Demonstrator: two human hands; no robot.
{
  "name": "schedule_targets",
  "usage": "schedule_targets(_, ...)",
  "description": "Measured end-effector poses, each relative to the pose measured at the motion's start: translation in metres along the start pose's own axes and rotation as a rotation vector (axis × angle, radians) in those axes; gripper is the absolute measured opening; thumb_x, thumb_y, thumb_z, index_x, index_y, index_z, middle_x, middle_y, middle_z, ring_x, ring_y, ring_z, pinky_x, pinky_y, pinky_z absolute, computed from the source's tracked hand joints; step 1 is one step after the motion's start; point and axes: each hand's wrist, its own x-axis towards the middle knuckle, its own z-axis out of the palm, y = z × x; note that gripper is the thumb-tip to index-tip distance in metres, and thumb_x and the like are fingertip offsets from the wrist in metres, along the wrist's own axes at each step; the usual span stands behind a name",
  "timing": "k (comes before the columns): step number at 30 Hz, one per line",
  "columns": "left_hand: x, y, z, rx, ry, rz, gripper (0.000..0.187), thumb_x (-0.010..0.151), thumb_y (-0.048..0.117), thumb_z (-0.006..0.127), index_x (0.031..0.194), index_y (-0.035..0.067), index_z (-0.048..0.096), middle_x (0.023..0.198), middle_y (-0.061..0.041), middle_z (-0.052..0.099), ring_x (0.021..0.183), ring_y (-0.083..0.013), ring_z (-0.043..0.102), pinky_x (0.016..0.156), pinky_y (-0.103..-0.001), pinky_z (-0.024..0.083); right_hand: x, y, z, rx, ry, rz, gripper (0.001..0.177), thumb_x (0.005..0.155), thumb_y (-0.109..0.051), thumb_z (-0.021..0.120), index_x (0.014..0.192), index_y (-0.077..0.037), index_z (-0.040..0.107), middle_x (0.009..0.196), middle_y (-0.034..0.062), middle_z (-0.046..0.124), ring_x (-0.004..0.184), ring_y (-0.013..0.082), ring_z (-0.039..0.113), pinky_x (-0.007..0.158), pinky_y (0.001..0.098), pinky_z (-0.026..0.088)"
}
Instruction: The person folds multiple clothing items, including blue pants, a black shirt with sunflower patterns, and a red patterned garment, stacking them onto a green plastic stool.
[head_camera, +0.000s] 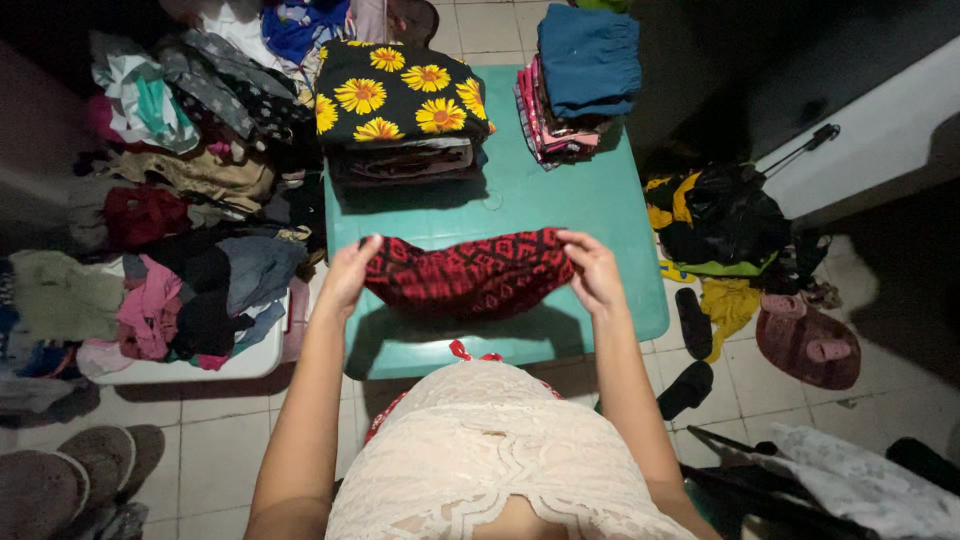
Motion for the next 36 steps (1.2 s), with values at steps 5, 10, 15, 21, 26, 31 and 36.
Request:
schedule_targets(5,-0.008,0.045,0.000,0.052,-0.047,0.210,0.034,0.108,0.034,0.064,0.113,0.002,0.073,0.109,-0.006,0.074,0.095,-0.0136,0.066,0.088,-0.032,0.052,0.014,-0.043,-0.003,0.105,-0.062,-0.115,0.025,0.097,0.007,0.058,0.121,0.007,0.067,0.119,0.0187,0.071,0.108,0.0261,0.070,0.101,0.0382,0.057)
schedule_targets(10,-0.027,0.094,0.003,-0.501,-0.141,0.255,0.037,0.102,0.039,0.058,0.116,0.006,0.067,0.116,-0.005,0.073,0.105,-0.0169,0.069,0.097,-0.037,0.053,0.019,-0.065,-0.022,0.306,-0.095,-0.097,0.024,0.097,0.004,0.057,0.120,-0.001,0.063,0.122,0.0166,0.069,0.115,0.0290,0.069,0.106,0.0443,0.053)
schedule_targets(15,0.023,-0.033,0.027,-0.788,-0.185,-0.082,0.035,0.102,0.036,0.057,0.116,0.005,0.066,0.113,-0.008,0.074,0.102,-0.0198,0.071,0.099,-0.040,0.054,0.037,-0.011,-0.066,0.464,0.086,0.233,0.023,0.095,-0.002,0.061,0.118,-0.006,0.063,0.124,0.0162,0.068,0.117,0.0322,0.065,0.106,0.0497,0.050)
schedule_targets(21,-0.004,-0.126,0.062,-0.607,-0.190,-0.330,0.028,0.101,0.021,0.061,0.120,0.002,0.065,0.116,-0.013,0.074,0.105,-0.0235,0.072,0.101,-0.042,0.054,0.026,0.069,-0.089,0.519,0.106,0.533,0.032,0.092,-0.008,0.065,0.125,-0.008,0.065,0.126,0.0124,0.070,0.120,0.0275,0.066,0.107,0.0486,0.051)
schedule_targets(26,-0.019,0.003,0.027,-0.229,-0.225,-0.047,0.040,0.099,0.015,0.066,0.133,-0.005,0.061,0.115,-0.015,0.073,0.106,-0.0254,0.068,0.097,-0.042,0.051,0.028,0.020,-0.092,0.239,-0.052,0.390,0.021,0.098,-0.005,0.067,0.118,-0.009,0.062,0.115,0.0130,0.071,0.104,0.0279,0.069,0.094,0.0470,0.054)
schedule_targets(31,-0.021,0.090,0.028,-0.295,0.013,0.370,0.057,0.089,0.016,0.069,0.141,0.017,0.045,0.133,-0.004,0.064,0.122,-0.0149,0.061,0.105,-0.032,0.047,0.033,-0.045,-0.070,0.164,-0.004,0.147,0.017,0.099,-0.006,0.067,0.114,-0.009,0.058,0.112,0.0130,0.073,0.101,0.0257,0.071,0.090,0.0426,0.059)
schedule_targets(36,0.015,-0.004,0.037,0.002,0.528,0.403,0.028,0.090,0.012,0.074,0.113,0.009,0.057,0.114,-0.005,0.062,0.109,-0.0170,0.060,0.100,-0.034,0.048,0.040,-0.039,-0.052,0.279,0.019,0.273,0.026,0.093,-0.006,0.067,0.115,-0.016,0.058,0.112,0.0112,0.071,0.101,0.0275,0.071,0.087,0.0474,0.059)
